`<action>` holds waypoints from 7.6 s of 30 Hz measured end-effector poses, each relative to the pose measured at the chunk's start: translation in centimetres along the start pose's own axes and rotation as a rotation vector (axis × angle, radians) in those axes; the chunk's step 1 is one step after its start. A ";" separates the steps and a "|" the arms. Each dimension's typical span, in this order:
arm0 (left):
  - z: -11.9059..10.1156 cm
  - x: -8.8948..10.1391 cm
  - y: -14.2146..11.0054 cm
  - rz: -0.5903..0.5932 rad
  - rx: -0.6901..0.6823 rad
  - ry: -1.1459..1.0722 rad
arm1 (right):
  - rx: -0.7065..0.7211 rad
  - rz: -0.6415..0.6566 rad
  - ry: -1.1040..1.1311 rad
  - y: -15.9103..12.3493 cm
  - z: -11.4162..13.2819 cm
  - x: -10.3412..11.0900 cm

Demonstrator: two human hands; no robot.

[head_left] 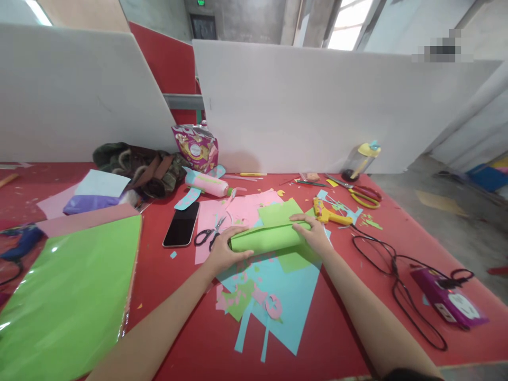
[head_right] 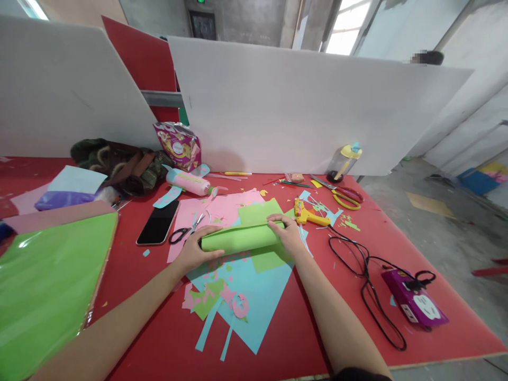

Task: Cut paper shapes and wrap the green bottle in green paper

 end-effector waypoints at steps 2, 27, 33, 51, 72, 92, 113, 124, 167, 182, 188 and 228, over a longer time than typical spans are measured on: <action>-0.1 0.0 0.0 -0.003 -0.009 -0.014 | -0.001 -0.027 0.013 0.1 -0.3 0.1; 0.0 -0.1 0.2 0.010 0.030 -0.048 | 0.101 -0.028 -0.829 3.6 -6.3 8.2; 0.4 -0.2 0.2 0.002 0.090 -0.056 | 0.121 0.024 -0.901 3.8 -6.1 8.0; 1.4 0.8 0.2 -0.111 0.139 -0.112 | 0.121 -0.235 -0.509 2.9 -2.0 8.1; -0.7 0.6 -0.2 -0.186 -0.137 -0.030 | -0.082 0.514 -0.126 -6.2 6.1 -2.2; -1.7 0.6 -0.8 -0.221 -0.279 0.037 | 0.605 0.497 -0.441 -8.0 9.6 -4.3; -1.7 0.5 -1.0 -0.218 -0.335 0.033 | 0.678 0.461 -0.477 -8.4 9.9 -4.5; -1.4 0.4 -0.9 -0.210 -0.278 0.034 | 0.654 0.455 -0.488 -8.2 9.6 -4.5; -1.9 0.9 -0.9 -0.270 -0.349 0.033 | 0.508 0.447 -0.577 -7.3 7.4 -3.7; -1.7 0.9 -0.8 -0.266 -0.324 0.026 | 0.403 0.436 -0.616 -6.7 6.5 -3.1; -1.4 0.9 -0.8 -0.262 -0.308 0.039 | 0.344 0.421 -0.639 -6.3 6.4 -2.6; -1.2 1.2 -0.6 -0.257 -0.253 0.066 | 0.179 0.274 -0.769 -4.3 3.3 0.5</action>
Point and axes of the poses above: each hand's wrist, its own y-axis towards the middle knuckle, its own x-axis out of the back of the hand, z = x × y, the point moved 8 cm from there along y, towards the middle knuckle, and after that the axes turned 12 degrees about -z, right-handed, at the moved point
